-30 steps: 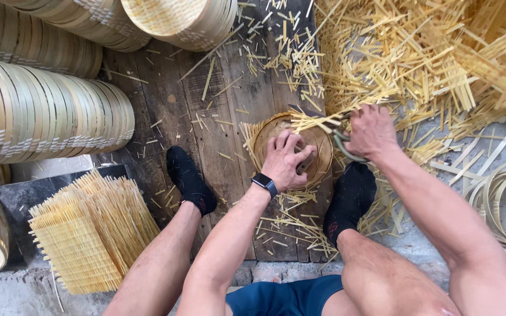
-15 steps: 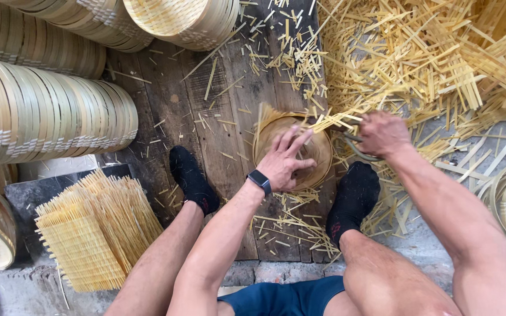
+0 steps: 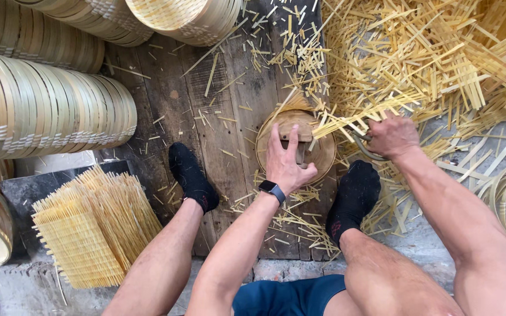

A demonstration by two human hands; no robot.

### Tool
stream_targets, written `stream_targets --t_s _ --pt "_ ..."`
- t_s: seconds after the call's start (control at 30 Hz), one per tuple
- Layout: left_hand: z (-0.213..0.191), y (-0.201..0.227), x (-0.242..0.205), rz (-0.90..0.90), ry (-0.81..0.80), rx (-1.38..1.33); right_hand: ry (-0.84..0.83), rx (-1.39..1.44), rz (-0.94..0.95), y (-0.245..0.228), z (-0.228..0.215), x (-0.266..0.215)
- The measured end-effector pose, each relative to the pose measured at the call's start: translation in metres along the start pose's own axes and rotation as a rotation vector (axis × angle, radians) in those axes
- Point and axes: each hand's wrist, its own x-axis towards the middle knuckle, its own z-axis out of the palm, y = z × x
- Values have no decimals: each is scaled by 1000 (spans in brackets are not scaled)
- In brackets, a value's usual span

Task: The person constructs a bamboo steamer basket by hand, first placing a circular frame onto a woven bamboo mat and then trimming the excess matting around the frame using large shears.

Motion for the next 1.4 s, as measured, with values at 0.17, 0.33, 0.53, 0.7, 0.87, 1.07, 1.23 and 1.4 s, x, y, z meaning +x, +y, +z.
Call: stream_targets --t_s 0.17,0.33,0.53,0.7,0.87,1.07,1.23,1.4 --pt "-5 1 4 44 -3 -6 -44 22 7 -10 -3 5" --pt "-20 -6 15 150 -255 -6 119 -17 -15 -9 11 19" --pt "-30 -12 18 212 -336 22 61 55 -1 -3 -33 -1" --pt "-36 -14 28 294 -429 115 -10 -118 -32 -29 -45 19" --pt "-21 0 10 144 -248 119 -65 -40 -52 -1 -20 8" --pt "3 4 13 6 -141 158 -127 -191 -68 -14 -17 22" --pt "-14 -1 15 173 -206 118 -248 -27 -35 -8 -5 29" --pt "-22 -9 24 263 -305 89 -449 -22 -38 8 -25 24"
